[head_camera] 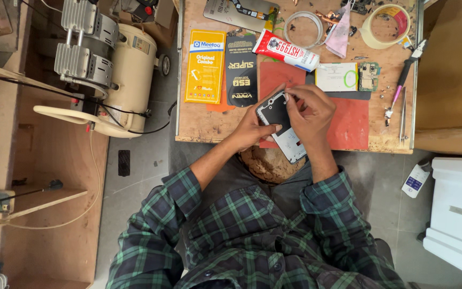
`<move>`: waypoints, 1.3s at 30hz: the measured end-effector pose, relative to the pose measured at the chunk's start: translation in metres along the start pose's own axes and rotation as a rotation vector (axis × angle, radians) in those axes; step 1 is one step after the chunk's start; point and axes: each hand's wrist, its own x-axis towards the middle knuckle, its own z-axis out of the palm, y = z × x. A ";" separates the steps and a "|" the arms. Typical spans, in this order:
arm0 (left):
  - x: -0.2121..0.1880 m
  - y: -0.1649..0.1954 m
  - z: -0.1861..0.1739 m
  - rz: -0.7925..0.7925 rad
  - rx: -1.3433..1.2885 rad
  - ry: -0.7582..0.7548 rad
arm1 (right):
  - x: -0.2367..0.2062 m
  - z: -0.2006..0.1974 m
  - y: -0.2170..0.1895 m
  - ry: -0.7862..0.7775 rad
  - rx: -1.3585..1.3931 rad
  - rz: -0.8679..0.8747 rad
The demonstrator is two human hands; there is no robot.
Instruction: The person cleans the edges of a white smartphone back cover with a small tool, then uses a cloth to wipe the surface. The person continues to scrape and clean the edges and corners of the back cover.
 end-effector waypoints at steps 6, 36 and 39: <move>0.000 0.000 0.000 -0.021 0.003 0.017 | 0.001 -0.001 0.001 0.005 -0.020 -0.015; 0.001 -0.009 -0.005 0.037 0.046 0.016 | -0.005 0.005 0.003 0.019 -0.036 -0.052; 0.000 -0.008 -0.004 0.037 0.039 0.009 | -0.005 0.006 0.004 0.084 -0.077 -0.028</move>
